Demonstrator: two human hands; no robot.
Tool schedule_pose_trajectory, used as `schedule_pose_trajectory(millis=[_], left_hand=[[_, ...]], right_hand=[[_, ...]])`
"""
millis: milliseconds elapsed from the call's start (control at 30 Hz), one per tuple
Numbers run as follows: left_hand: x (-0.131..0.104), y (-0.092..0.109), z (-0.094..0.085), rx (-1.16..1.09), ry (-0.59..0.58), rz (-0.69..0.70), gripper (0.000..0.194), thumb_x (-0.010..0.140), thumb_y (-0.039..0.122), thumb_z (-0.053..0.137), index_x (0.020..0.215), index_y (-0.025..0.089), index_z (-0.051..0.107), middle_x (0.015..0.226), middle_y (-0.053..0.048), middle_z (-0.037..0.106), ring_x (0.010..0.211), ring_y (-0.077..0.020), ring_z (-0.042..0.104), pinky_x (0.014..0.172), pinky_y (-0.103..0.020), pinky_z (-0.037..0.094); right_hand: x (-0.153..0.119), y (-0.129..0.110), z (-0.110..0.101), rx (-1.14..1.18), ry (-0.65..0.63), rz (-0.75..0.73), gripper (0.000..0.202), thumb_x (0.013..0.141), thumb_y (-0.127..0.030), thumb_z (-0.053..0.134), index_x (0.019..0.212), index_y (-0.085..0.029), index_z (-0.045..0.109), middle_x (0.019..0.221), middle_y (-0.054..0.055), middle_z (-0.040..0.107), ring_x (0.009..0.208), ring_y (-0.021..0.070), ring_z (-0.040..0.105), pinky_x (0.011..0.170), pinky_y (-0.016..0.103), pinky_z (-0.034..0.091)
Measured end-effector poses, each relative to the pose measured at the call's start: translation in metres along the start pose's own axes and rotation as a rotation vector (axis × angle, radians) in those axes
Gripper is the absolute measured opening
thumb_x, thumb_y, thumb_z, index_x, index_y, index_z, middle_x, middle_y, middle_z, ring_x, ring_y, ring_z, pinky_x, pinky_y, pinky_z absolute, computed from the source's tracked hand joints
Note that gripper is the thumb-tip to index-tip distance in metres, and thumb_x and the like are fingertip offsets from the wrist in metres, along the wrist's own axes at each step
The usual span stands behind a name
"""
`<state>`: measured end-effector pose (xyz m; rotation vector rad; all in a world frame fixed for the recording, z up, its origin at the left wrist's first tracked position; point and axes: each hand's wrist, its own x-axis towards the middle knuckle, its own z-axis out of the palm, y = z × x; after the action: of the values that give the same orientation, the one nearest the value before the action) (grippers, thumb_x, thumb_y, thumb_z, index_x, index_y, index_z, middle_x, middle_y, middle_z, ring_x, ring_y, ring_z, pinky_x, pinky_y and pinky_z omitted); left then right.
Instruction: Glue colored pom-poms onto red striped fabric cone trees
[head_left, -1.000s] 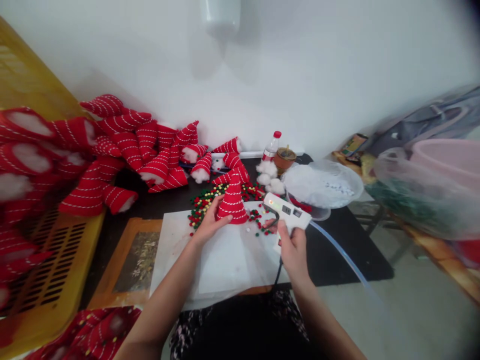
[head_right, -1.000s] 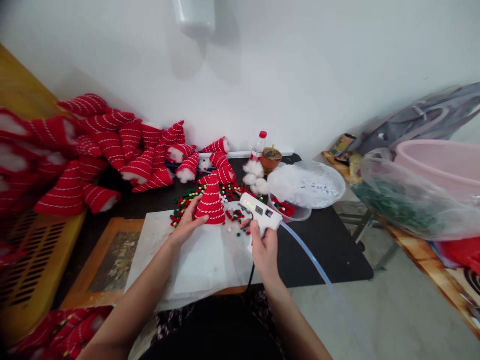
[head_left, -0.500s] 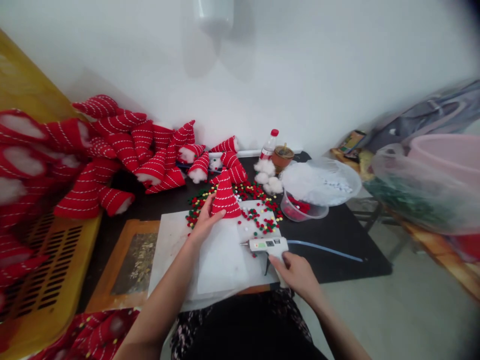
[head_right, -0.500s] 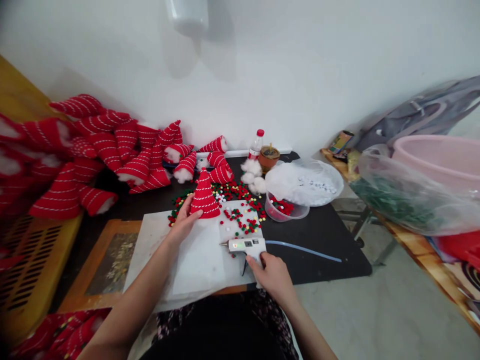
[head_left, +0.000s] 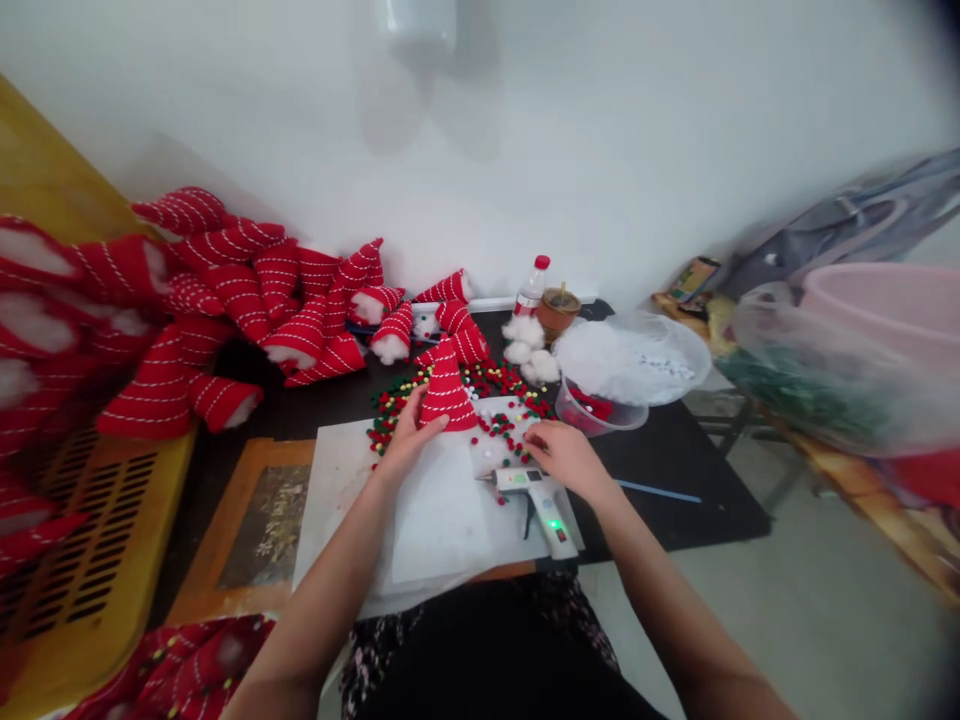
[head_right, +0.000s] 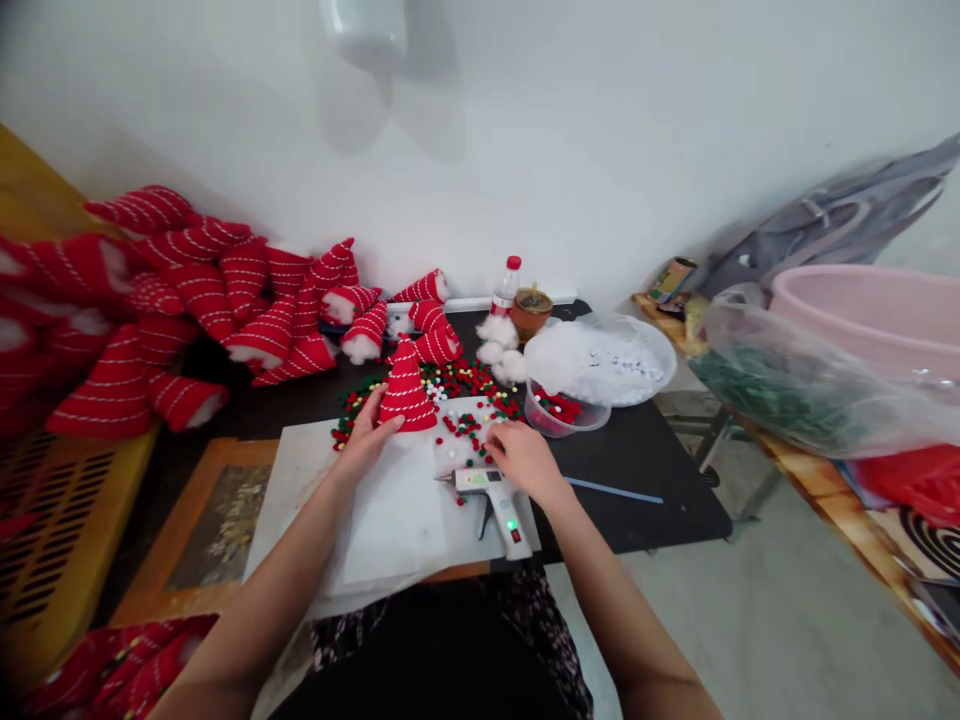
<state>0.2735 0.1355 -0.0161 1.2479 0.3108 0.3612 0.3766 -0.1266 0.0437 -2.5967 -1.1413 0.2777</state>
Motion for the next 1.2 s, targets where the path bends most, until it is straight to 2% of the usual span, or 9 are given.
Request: schedule_pose_trajectory(millis=[167, 267, 367, 467, 567, 633, 767, 1000, 1200], left_hand=[[0.0, 0.002, 0.001, 0.031, -0.02, -0.002, 0.087, 0.067, 0.044, 0.09, 0.14, 0.023, 0.048, 0.145, -0.013, 0.061, 0.129, -0.0327, 0.062, 0.11, -0.045, 0.05], [-0.002, 0.005, 0.002, 0.044, -0.037, 0.005, 0.083, 0.069, 0.044, 0.089, 0.139, 0.023, 0.049, 0.145, -0.013, 0.06, 0.13, -0.0325, 0.062, 0.11, -0.045, 0.049], [-0.003, 0.006, 0.003, 0.059, -0.044, 0.009, 0.081, 0.07, 0.044, 0.088, 0.139, 0.023, 0.05, 0.143, -0.013, 0.061, 0.128, -0.0321, 0.062, 0.108, -0.044, 0.05], [-0.003, 0.005, 0.003, 0.08, -0.057, 0.015, 0.08, 0.071, 0.045, 0.088, 0.139, 0.023, 0.05, 0.143, -0.012, 0.061, 0.128, -0.0317, 0.062, 0.108, -0.043, 0.05], [-0.002, 0.003, 0.004, 0.098, -0.056, 0.026, 0.08, 0.07, 0.046, 0.088, 0.138, 0.023, 0.051, 0.145, -0.012, 0.059, 0.13, -0.0321, 0.06, 0.109, -0.043, 0.049], [-0.002, 0.003, 0.005, 0.11, -0.067, 0.036, 0.081, 0.07, 0.047, 0.088, 0.137, 0.023, 0.051, 0.142, -0.012, 0.061, 0.128, -0.0325, 0.061, 0.107, -0.043, 0.05], [-0.003, 0.007, 0.006, 0.13, -0.098, 0.055, 0.079, 0.071, 0.049, 0.087, 0.136, 0.023, 0.05, 0.138, -0.012, 0.063, 0.126, -0.0318, 0.062, 0.106, -0.043, 0.05], [-0.005, 0.012, 0.008, 0.149, -0.086, 0.067, 0.077, 0.071, 0.048, 0.087, 0.134, 0.022, 0.052, 0.136, -0.011, 0.063, 0.127, -0.0316, 0.06, 0.11, -0.043, 0.047], [-0.005, 0.012, 0.009, 0.178, -0.085, 0.082, 0.075, 0.073, 0.048, 0.085, 0.135, 0.022, 0.052, 0.134, -0.011, 0.064, 0.126, -0.0314, 0.061, 0.108, -0.042, 0.048]], right_hand=[[0.04, -0.008, 0.009, -0.014, -0.087, -0.063, 0.011, 0.087, -0.012, 0.068, 0.093, -0.018, 0.075, 0.097, 0.009, 0.078, 0.093, 0.0246, 0.072, 0.078, 0.027, 0.048], [0.048, -0.008, 0.009, -0.017, -0.096, -0.053, 0.017, 0.083, -0.006, 0.065, 0.091, -0.016, 0.075, 0.093, 0.011, 0.078, 0.09, 0.027, 0.073, 0.077, 0.028, 0.049], [0.048, -0.008, 0.001, 0.003, -0.06, -0.032, 0.026, 0.082, -0.004, 0.062, 0.104, -0.014, 0.073, 0.093, 0.01, 0.078, 0.09, 0.0263, 0.074, 0.078, 0.028, 0.05], [0.044, -0.015, -0.012, 0.154, 0.025, -0.094, 0.027, 0.086, -0.01, 0.061, 0.112, -0.017, 0.067, 0.092, 0.004, 0.077, 0.086, 0.0197, 0.072, 0.079, 0.026, 0.051], [0.039, -0.032, -0.019, 0.443, 0.215, -0.272, 0.011, 0.089, -0.019, 0.062, 0.1, -0.02, 0.065, 0.087, 0.001, 0.073, 0.076, 0.0157, 0.068, 0.075, 0.025, 0.052], [0.037, -0.046, -0.018, 0.532, 0.336, -0.38, 0.004, 0.09, -0.021, 0.062, 0.094, -0.02, 0.064, 0.085, 0.001, 0.071, 0.073, 0.0154, 0.066, 0.074, 0.026, 0.052], [0.04, -0.064, -0.007, 0.465, 0.448, -0.487, 0.007, 0.095, -0.019, 0.058, 0.097, -0.019, 0.065, 0.091, 0.006, 0.072, 0.079, 0.0177, 0.067, 0.076, 0.029, 0.054], [0.046, -0.062, 0.016, 0.338, 0.501, -0.596, 0.016, 0.103, -0.022, 0.056, 0.096, -0.02, 0.07, 0.095, 0.01, 0.074, 0.092, 0.023, 0.069, 0.087, 0.037, 0.058], [0.039, -0.064, 0.019, 0.291, 0.486, -0.594, 0.023, 0.105, -0.021, 0.05, 0.11, -0.02, 0.072, 0.102, 0.011, 0.076, 0.094, 0.0238, 0.07, 0.086, 0.039, 0.059]])
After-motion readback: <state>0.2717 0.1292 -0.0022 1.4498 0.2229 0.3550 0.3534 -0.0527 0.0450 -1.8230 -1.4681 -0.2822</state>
